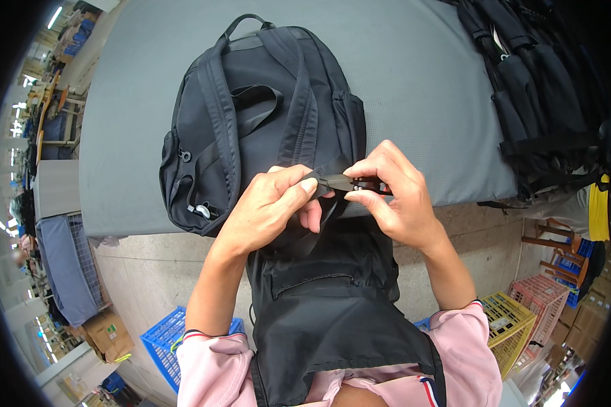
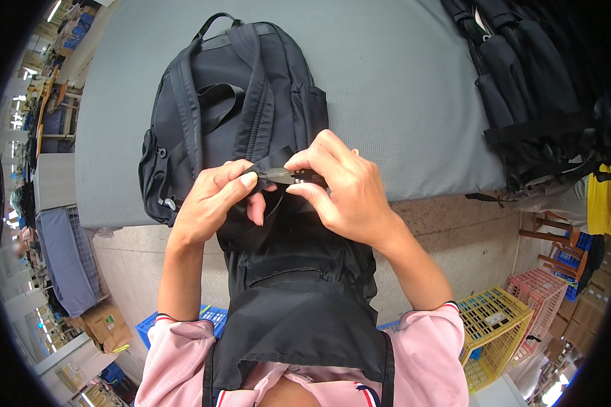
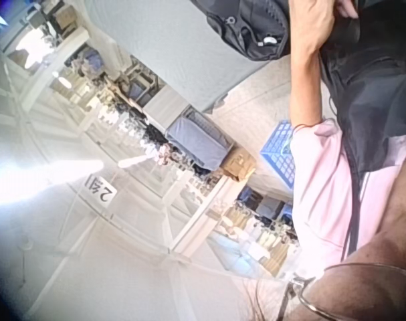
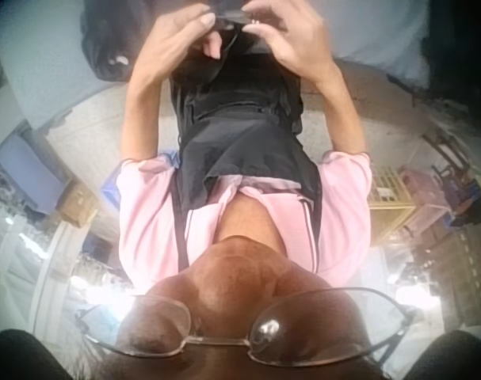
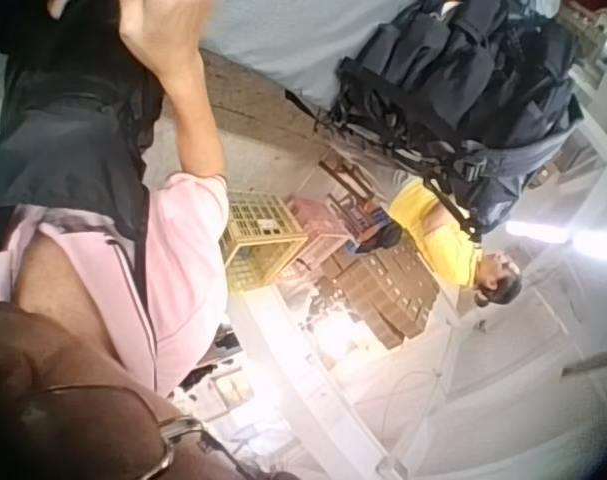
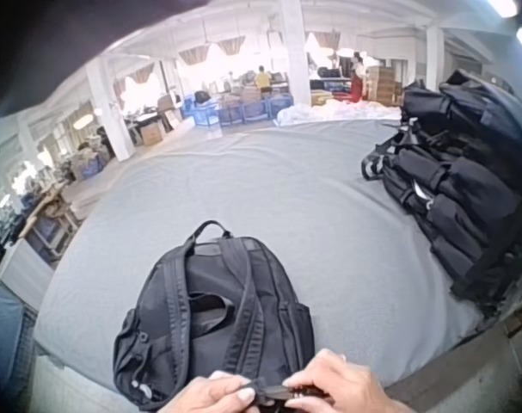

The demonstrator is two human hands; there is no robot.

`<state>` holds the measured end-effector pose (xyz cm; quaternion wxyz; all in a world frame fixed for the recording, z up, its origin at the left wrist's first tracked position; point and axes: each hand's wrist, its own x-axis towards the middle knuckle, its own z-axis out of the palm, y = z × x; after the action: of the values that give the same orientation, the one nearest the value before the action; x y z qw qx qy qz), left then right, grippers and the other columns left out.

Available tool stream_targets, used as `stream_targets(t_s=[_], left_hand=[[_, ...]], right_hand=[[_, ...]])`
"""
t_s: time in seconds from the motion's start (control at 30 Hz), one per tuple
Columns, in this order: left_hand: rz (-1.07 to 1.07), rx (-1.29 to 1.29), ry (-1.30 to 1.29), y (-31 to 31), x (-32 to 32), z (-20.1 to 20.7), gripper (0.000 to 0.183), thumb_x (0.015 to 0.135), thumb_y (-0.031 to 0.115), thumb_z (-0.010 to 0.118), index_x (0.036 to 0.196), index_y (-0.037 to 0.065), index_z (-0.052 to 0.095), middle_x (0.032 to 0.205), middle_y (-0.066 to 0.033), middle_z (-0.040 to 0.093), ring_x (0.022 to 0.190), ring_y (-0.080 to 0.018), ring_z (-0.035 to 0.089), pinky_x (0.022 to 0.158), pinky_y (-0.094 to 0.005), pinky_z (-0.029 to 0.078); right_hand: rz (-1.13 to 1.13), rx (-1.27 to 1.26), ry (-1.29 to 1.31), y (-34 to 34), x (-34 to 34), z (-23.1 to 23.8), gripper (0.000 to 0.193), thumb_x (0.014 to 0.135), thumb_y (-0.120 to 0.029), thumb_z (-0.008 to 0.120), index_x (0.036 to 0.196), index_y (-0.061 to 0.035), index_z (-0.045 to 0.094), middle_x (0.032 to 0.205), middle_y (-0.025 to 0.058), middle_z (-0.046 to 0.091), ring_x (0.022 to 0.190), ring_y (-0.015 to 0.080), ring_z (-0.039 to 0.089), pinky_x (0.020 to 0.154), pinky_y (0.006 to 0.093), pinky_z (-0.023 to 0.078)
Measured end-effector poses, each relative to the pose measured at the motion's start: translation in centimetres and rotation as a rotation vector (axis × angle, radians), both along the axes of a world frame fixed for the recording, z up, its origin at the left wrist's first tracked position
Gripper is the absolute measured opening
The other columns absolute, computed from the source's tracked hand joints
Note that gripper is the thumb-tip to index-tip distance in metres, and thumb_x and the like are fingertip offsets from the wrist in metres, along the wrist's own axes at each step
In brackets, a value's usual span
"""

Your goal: The recorder uses a small nipper tool to trim excess threads and check components on a black backpack in a factory setting.

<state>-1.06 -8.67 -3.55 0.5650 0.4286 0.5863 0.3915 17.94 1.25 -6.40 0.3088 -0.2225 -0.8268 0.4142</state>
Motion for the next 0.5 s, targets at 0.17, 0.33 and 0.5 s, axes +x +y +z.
stream_targets(t_s=[0.17,0.33,0.5], left_hand=[[0.025,0.004,-0.217,-0.1,0.2,0.1,0.028,0.097,0.022,0.048,0.095,-0.003,0.06,0.068,-0.0067,0.062,0.062,-0.0112,0.059,0.064,-0.0223,0.045],[0.072,0.108,-0.327,0.7,1.5,-0.6,0.023,0.099,0.018,0.047,0.097,-0.002,0.06,0.07,-0.001,0.058,0.062,-0.0066,0.052,0.063,-0.0206,0.045],[0.18,0.183,-0.169,0.5,2.6,-1.7,0.02,0.098,0.013,0.046,0.099,-0.003,0.058,0.064,-0.0006,0.055,0.057,-0.0048,0.049,0.054,-0.0208,0.041]], right_hand=[[0.268,-1.276,0.441,-1.1,-0.2,-2.3,0.025,0.082,-0.007,0.07,0.102,-0.0013,0.055,0.095,0.0054,0.061,0.067,0.0068,0.053,0.055,0.0183,0.041],[0.284,-1.647,0.747,-3.2,-0.9,-3.8,0.028,0.082,-0.012,0.072,0.102,-0.0029,0.055,0.096,0.0076,0.062,0.058,0.007,0.048,0.054,0.0194,0.039],[0.227,-1.701,1.012,-3.5,-1.2,-2.3,0.029,0.084,-0.016,0.069,0.107,-0.0048,0.054,0.094,0.0068,0.058,0.053,0.0076,0.044,0.052,0.0219,0.037]])
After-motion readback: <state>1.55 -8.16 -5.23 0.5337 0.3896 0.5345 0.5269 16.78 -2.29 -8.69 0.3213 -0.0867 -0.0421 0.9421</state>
